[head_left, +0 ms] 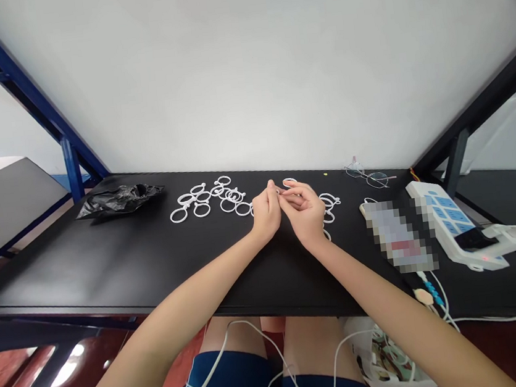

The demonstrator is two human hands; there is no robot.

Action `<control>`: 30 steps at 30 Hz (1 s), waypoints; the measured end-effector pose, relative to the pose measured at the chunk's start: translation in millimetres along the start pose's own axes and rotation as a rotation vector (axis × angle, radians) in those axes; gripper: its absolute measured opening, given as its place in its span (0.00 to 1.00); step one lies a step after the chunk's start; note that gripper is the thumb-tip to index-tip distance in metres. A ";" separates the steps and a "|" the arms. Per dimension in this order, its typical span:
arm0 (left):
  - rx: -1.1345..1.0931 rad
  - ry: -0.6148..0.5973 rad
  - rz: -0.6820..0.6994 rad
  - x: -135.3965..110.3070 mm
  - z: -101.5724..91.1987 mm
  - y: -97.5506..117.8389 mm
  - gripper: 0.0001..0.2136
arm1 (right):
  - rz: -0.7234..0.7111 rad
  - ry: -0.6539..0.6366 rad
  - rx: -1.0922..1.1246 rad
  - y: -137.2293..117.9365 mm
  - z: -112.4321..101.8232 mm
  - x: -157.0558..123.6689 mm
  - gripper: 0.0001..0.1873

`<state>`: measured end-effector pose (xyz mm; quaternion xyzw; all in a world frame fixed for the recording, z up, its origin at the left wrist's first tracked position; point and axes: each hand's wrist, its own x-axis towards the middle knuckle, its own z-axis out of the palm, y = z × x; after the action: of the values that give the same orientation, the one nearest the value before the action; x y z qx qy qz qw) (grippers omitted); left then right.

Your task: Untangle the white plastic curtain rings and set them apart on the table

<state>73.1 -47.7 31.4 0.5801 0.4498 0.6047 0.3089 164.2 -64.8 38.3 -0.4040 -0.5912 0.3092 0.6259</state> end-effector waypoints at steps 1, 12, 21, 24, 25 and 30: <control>0.003 0.017 -0.002 -0.3 0.2 0.8 0.26 | -0.018 0.021 -0.031 -0.5 -0.4 0.0 0.09; -0.057 0.042 0.114 -3.5 2.4 -2.7 0.26 | -0.302 0.004 -0.242 0.3 -4.1 1.5 0.08; -0.086 0.013 0.099 -2.5 3.2 -5.0 0.27 | -0.304 -0.015 -0.235 2.3 -5.4 1.6 0.07; -0.082 0.013 0.097 -2.1 3.1 -4.4 0.28 | -0.292 -0.015 -0.231 2.6 -5.1 1.6 0.08; -0.084 0.016 0.096 -2.0 3.1 -4.2 0.28 | -0.288 -0.016 -0.231 2.6 -4.9 1.7 0.08; -0.085 0.019 0.104 -1.7 2.7 -2.8 0.27 | -0.289 -0.015 -0.230 2.5 -4.4 1.9 0.08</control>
<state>75.5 -47.7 27.9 0.5833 0.3959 0.6440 0.2971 169.1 -62.5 37.1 -0.3815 -0.6792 0.1492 0.6090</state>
